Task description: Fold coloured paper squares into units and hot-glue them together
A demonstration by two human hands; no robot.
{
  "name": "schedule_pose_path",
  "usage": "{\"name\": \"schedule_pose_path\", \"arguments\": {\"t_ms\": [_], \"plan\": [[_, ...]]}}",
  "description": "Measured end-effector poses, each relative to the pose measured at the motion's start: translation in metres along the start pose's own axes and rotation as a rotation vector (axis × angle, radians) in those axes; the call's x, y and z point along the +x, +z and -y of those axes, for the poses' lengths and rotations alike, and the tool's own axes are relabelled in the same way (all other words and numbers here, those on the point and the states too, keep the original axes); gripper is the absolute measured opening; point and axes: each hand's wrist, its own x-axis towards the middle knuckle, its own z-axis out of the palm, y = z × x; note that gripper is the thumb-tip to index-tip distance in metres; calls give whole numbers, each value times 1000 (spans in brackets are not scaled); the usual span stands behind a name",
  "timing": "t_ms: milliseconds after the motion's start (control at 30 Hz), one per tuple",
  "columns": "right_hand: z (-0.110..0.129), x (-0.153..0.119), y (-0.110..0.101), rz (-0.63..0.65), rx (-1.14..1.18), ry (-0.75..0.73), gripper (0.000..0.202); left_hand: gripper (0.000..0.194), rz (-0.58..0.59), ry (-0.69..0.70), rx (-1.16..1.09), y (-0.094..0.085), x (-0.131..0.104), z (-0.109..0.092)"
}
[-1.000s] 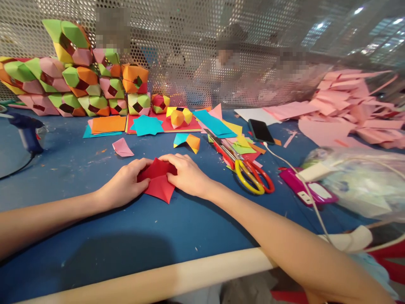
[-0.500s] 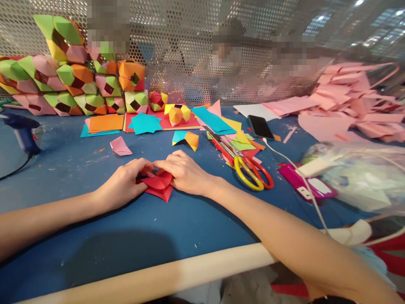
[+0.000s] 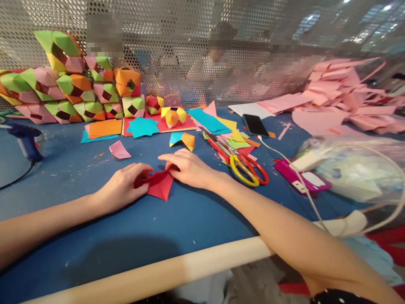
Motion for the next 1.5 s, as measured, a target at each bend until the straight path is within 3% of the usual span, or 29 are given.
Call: {"name": "schedule_pose_path", "arguments": {"t_ms": [167, 300, 400, 500, 567, 667, 767, 967, 1167, 1500], "plan": [[15, 9, 3, -162, 333, 374, 37, 14, -122, -207, -258, -3, 6, -6], [26, 18, 6, -345, 571, 632, 44, 18, -283, -347, -596, -4, 10, -9], [32, 21, 9, -297, 735, 738, 46, 23, -339, -417, -844, -3, 12, -9], [32, 21, 8, -242, 814, 714, 43, 21, -358, -452, -1030, -3, 14, -6], [29, 19, 6, -215, 771, 683, 43, 17, -400, -459, -1041, -2, 16, -2], [19, 14, 4, -146, 724, 654, 44, 16, -392, -460, -912, -1, 18, 5], [13, 9, 5, -119, 632, 611, 47, 18, -265, -406, -735, 1, 19, 9], [27, 7, -4, 66, 421, 524, 54, 29, -103, -260, -427, 0, 15, 8], [33, 2, -6, 177, 273, 254, 52, 40, -15, -171, -362, -1, 12, 10], [32, 0, -12, 258, 158, 152, 54, 36, 3, -126, -273, -4, 10, 5]]}}
